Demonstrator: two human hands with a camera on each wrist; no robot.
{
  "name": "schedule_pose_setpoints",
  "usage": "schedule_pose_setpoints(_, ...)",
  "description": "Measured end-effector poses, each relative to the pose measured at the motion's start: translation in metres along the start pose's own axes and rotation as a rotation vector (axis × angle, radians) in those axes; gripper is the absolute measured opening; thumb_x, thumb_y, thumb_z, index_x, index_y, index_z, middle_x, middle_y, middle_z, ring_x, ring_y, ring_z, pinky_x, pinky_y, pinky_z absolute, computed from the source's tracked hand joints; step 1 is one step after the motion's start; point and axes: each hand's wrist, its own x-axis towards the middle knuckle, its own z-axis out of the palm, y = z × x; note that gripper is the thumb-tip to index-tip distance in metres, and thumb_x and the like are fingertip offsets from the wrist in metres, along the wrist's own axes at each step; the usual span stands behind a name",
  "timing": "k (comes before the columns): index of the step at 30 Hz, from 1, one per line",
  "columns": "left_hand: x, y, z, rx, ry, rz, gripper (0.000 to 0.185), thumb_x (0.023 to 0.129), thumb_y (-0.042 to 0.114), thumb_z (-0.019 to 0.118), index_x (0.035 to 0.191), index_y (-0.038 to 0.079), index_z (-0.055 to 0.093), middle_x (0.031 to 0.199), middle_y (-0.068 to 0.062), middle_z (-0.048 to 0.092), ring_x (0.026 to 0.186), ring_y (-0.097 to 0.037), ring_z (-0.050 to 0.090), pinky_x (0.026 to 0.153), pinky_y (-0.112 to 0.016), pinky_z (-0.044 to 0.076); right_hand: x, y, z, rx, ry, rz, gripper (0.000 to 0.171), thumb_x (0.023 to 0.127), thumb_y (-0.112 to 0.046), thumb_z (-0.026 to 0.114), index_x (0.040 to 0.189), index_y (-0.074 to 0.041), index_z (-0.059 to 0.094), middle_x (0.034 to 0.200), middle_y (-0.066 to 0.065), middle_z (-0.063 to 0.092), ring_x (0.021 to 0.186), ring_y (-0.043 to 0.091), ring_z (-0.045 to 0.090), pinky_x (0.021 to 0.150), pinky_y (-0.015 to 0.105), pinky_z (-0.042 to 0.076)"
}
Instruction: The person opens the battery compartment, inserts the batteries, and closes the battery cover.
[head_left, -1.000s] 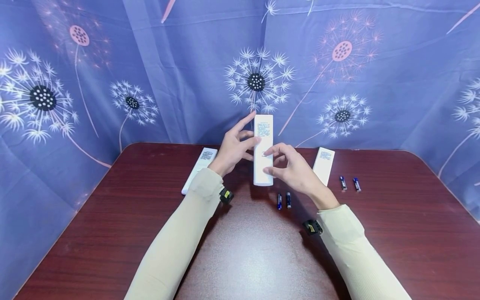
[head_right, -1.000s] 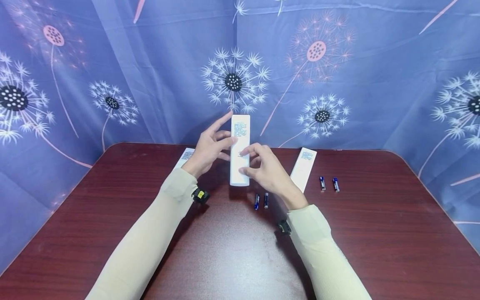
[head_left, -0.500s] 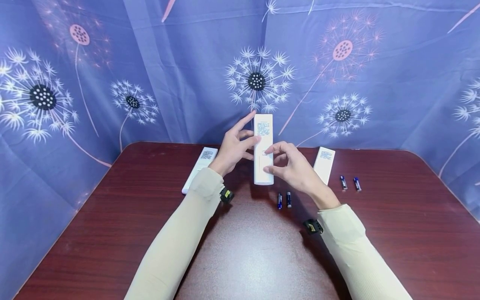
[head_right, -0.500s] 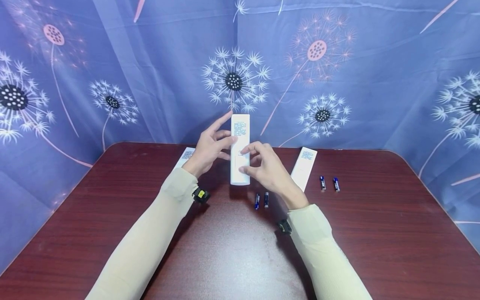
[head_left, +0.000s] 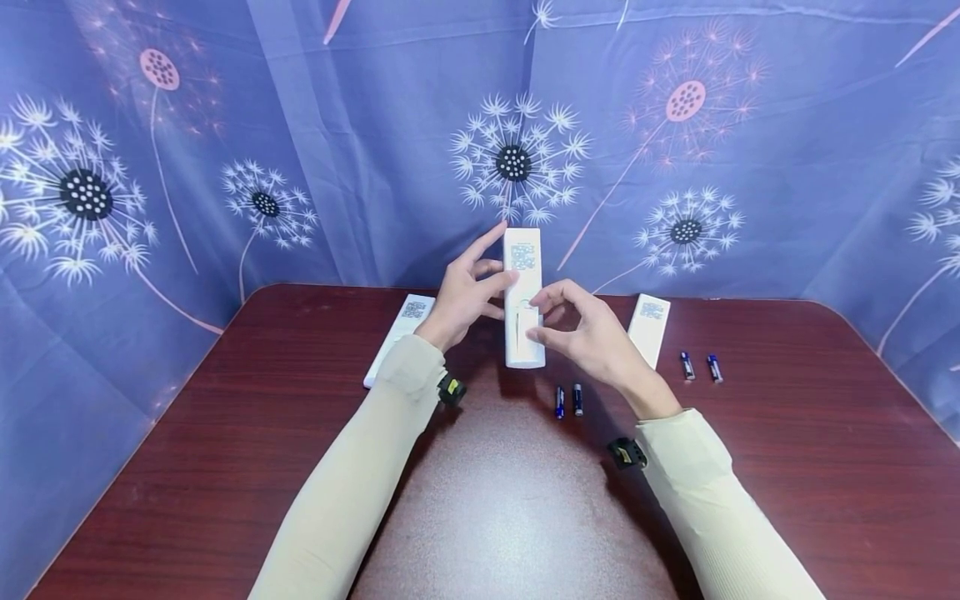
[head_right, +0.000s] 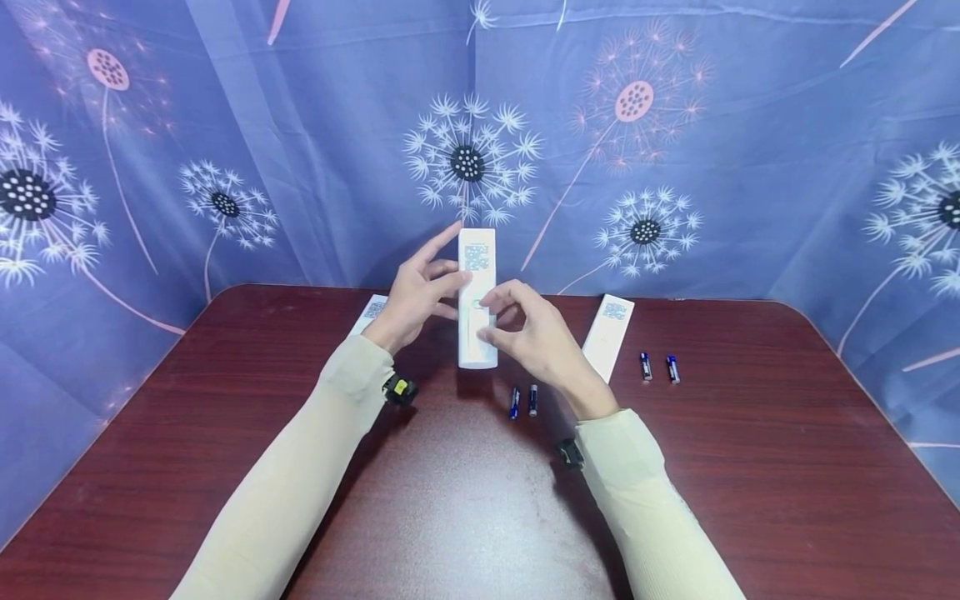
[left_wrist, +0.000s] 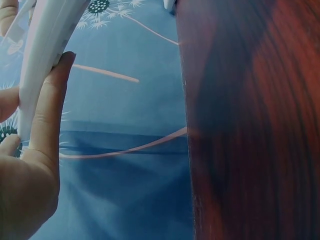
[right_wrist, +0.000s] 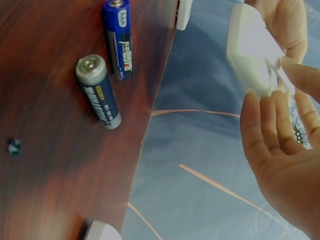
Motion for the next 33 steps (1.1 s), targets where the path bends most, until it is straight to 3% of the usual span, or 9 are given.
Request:
schedule_pose_setpoints(4, 0.0013, -0.0012, -0.0015, 0.000, 0.010, 0.001, 0.073, 0.102, 0.003, 0.070, 0.163, 0.034, 0.046, 0.115, -0.015, 0.069, 0.087, -0.030, 0.075, 0.059, -0.039, 0.064, -0.0007, -0.0007, -0.0002, 0.003, 0.000, -0.020, 0.034, 0.093, -0.004, 0.082, 0.123, -0.005, 0.067, 0.109, 0.011, 0.070, 0.100, 0.024, 0.068, 0.089, 0.031, 0.051)
schedule_pose_setpoints(10, 0.0030, -0.0025, -0.0033, 0.027, 0.007, 0.016, 0.073, 0.101, 0.004, 0.070, 0.163, 0.034, 0.045, 0.115, -0.015, 0.070, 0.088, -0.031, 0.075, 0.061, -0.042, 0.065, -0.0008, -0.0018, 0.0000, 0.058, -0.022, 0.007, 0.033, 0.095, -0.001, 0.080, 0.124, -0.003, 0.066, 0.107, 0.014, 0.071, 0.098, 0.026, 0.069, 0.079, 0.028, 0.061)
schedule_pose_setpoints(21, 0.0024, -0.0010, -0.0036, 0.026, 0.007, 0.013, 0.073, 0.101, 0.005, 0.070, 0.163, 0.035, 0.045, 0.116, -0.015, 0.069, 0.088, -0.032, 0.075, 0.062, -0.043, 0.065, -0.0004, -0.0019, 0.0021, 0.151, -0.028, 0.004, 0.032, 0.095, 0.008, 0.075, 0.124, 0.001, 0.065, 0.102, 0.017, 0.071, 0.089, 0.025, 0.071, 0.076, 0.042, 0.065)
schedule_pose_setpoints(27, 0.0027, 0.0008, -0.0045, 0.008, 0.010, 0.018, 0.073, 0.101, 0.005, 0.070, 0.163, 0.036, 0.046, 0.115, -0.015, 0.069, 0.086, -0.031, 0.075, 0.060, -0.041, 0.064, 0.0000, -0.0032, 0.0013, 0.267, -0.030, -0.023, 0.034, 0.095, 0.012, 0.072, 0.127, 0.004, 0.063, 0.102, 0.021, 0.067, 0.081, 0.023, 0.071, 0.073, 0.047, 0.065)
schedule_pose_setpoints(33, 0.0005, 0.0021, -0.0037, -0.012, 0.009, 0.020, 0.072, 0.102, 0.004, 0.069, 0.161, 0.040, 0.048, 0.114, -0.015, 0.069, 0.084, -0.030, 0.075, 0.058, -0.037, 0.063, -0.0036, -0.0016, -0.0046, 0.353, -0.022, -0.032, 0.035, 0.096, 0.013, 0.070, 0.129, 0.006, 0.061, 0.102, 0.024, 0.066, 0.086, 0.023, 0.073, 0.071, 0.054, 0.064)
